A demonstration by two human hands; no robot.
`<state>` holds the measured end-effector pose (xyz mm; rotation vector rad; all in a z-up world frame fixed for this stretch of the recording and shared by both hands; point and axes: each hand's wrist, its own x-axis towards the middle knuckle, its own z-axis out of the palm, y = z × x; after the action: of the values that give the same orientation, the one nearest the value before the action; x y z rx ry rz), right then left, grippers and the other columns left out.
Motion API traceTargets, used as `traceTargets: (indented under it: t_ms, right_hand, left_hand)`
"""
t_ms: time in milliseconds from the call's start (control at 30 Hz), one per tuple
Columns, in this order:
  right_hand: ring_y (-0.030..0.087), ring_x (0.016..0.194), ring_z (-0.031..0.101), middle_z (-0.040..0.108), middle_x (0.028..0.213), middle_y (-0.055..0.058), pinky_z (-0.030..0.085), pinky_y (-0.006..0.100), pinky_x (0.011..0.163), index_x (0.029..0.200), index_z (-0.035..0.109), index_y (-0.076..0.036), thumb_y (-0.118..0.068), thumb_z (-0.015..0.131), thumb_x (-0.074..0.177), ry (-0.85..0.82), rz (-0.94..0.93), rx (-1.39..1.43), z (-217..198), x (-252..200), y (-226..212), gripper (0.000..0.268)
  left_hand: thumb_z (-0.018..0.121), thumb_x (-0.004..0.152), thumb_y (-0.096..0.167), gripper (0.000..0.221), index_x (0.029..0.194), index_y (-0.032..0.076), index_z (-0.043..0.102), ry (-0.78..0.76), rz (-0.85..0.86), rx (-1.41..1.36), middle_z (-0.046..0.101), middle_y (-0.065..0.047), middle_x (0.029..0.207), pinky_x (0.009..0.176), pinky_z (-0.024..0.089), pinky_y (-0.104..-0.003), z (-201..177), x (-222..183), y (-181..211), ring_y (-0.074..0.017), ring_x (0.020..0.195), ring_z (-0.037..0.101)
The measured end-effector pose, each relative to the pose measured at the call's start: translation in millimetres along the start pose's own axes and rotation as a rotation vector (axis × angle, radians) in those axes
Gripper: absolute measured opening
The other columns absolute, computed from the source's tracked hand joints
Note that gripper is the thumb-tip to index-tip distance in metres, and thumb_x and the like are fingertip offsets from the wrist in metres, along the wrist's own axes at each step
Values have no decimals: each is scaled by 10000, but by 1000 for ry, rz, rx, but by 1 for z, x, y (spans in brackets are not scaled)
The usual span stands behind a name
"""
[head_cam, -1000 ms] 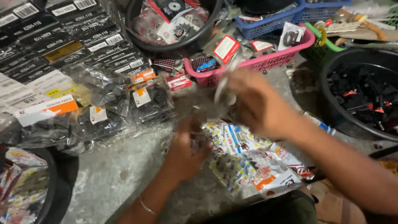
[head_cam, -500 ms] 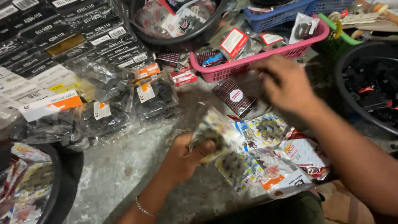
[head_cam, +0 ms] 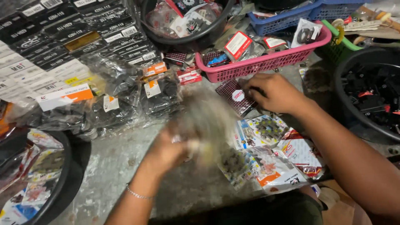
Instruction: Sorting through and organizing various motorcycle engine and drive parts in plastic packaging.
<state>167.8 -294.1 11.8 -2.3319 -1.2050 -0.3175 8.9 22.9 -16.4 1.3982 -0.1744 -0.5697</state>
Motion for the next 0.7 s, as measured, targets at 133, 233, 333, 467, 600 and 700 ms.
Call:
traceTargets:
  t_ms: [133,233,333,467,600,700]
  right_hand:
    - [502,933,676,690,1040,238,548,580,778,1033,690,-54,-114,649,888,-17,-43,19,8,-1,5,163]
    - [491,928,687,701,970,226,538,590,810,1059,693,-67,-153,670,888,-54,82,-62,4,0,-7,193]
    - [539,1067,673,657,1244,226,545,640,906,1273,621,-126,-377,688,893,-295,422,-231,19,-2,17,461]
    - [532,1127,671,591,1385,197,543,641,939,1406,549,-181,-508,712,853,-407,499,-282,27,-1,8,663]
    - [473,1087,695,744,1109,192,539,591,938,1337,614,-179,-343,781,804,-354,476,-120,21,3,6,582]
    - [486,1027,707,758,966,226,518,588,922,1243,685,-144,-236,788,757,-322,421,57,-9,4,4,506]
  left_hand:
    - [718,835,194,981,1640,167,159,-129,586,-219,600,-351,1371,784,676,-408,10,4,40,-390,892,770]
    - [767,850,157,573,1370,-18,601,246,361,314,780,-223,995,711,652,-402,9,-2,26,-295,803,789]
    - [723,898,254,381,1251,110,724,330,209,660,801,-153,1014,840,615,-422,6,6,24,-312,946,787]
    - [725,905,216,483,1380,212,636,396,237,607,764,-101,1085,896,623,-386,-3,22,5,-281,965,778]
    - [730,890,181,366,1252,142,698,433,346,974,752,-127,1046,882,595,-453,2,19,11,-360,1012,735]
    - [719,895,171,303,1193,120,711,416,414,1106,725,-141,1026,870,583,-491,-2,22,7,-402,1005,711]
